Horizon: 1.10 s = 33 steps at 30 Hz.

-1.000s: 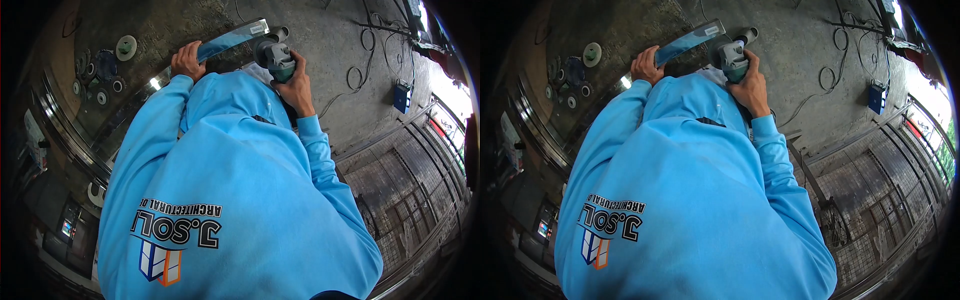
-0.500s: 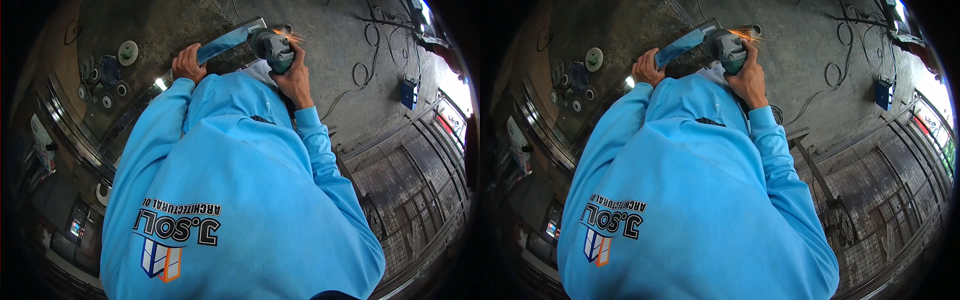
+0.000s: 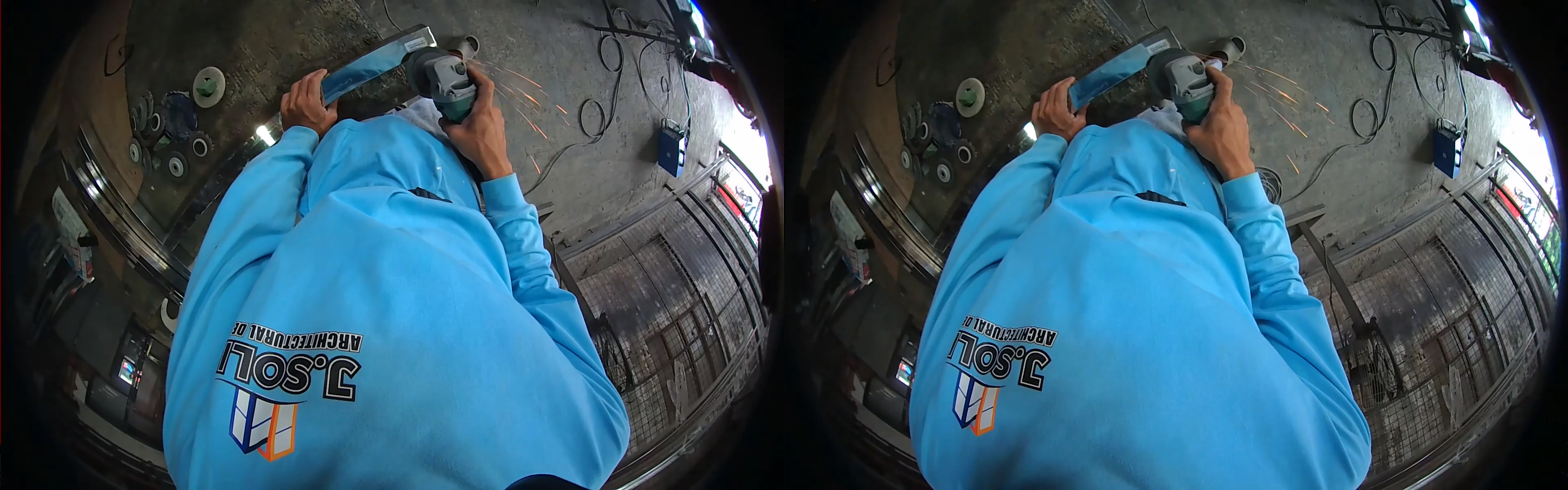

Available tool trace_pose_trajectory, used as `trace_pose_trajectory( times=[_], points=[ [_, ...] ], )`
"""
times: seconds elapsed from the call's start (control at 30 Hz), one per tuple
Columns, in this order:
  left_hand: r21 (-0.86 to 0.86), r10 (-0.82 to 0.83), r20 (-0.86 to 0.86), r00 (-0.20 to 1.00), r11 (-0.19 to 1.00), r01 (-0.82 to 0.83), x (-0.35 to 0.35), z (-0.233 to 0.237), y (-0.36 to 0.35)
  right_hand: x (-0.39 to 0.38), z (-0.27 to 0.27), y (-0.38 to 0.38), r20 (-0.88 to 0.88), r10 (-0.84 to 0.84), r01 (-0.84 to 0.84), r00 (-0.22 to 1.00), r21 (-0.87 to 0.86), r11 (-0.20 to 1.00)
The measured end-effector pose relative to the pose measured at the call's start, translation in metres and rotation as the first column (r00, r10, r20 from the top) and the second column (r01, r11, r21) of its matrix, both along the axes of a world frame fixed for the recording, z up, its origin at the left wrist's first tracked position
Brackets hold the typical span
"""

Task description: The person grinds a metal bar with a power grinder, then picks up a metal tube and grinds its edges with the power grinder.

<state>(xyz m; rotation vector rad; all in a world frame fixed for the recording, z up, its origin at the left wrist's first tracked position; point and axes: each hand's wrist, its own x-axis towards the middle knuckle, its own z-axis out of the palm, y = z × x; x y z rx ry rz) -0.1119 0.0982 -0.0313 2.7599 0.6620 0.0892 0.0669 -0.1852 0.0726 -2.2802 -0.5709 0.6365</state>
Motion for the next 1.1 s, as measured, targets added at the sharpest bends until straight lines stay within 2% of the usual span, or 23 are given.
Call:
trace_pose_trajectory(
  times=[0.3, 0.6, 0.7, 0.83, 1.0, 1.1],
  points=[
    [0.004, 0.006, 0.013, 1.000, 1.000, -0.006, -0.0046, -0.0040, -0.0015, -0.0020, -0.0023, 0.0011, 0.061, 0.016, -0.017, 0.998, 0.020, 1.000],
    [-0.005, 0.012, 0.024, 1.000, 1.000, -0.011, -0.0055, -0.0064, -0.0043, -0.0008, 0.0014, 0.0015, 0.005, -0.016, 0.016, 1.000, 0.015, 1.000],
    [0.006, 0.011, 0.021, 1.000, 1.000, -0.011, -0.0046, -0.0049, -0.0006, -0.0022, -0.0007, 0.0028, 0.045, -0.003, 0.002, 0.999, 0.023, 1.000],
    [0.007, 0.003, 0.021, 1.000, 1.000, -0.003, -0.0015, -0.0033, -0.0011, -0.0003, 0.0028, 0.0019, 0.033, 0.012, -0.012, 0.999, -0.019, 1.000],
    [-0.004, 0.000, 0.039, 0.999, 1.000, 0.000, -0.0069, -0.0060, 0.0003, -0.0026, 0.0032, 0.0037, -0.013, -0.037, 0.037, 0.999, 0.010, 0.999],
    [-0.002, -0.001, 0.029, 1.000, 1.000, 0.001, -0.0060, -0.0052, 0.0024, -0.0019, 0.0010, 0.0033, 0.024, -0.022, 0.022, 0.999, 0.000, 1.000]
  ],
)
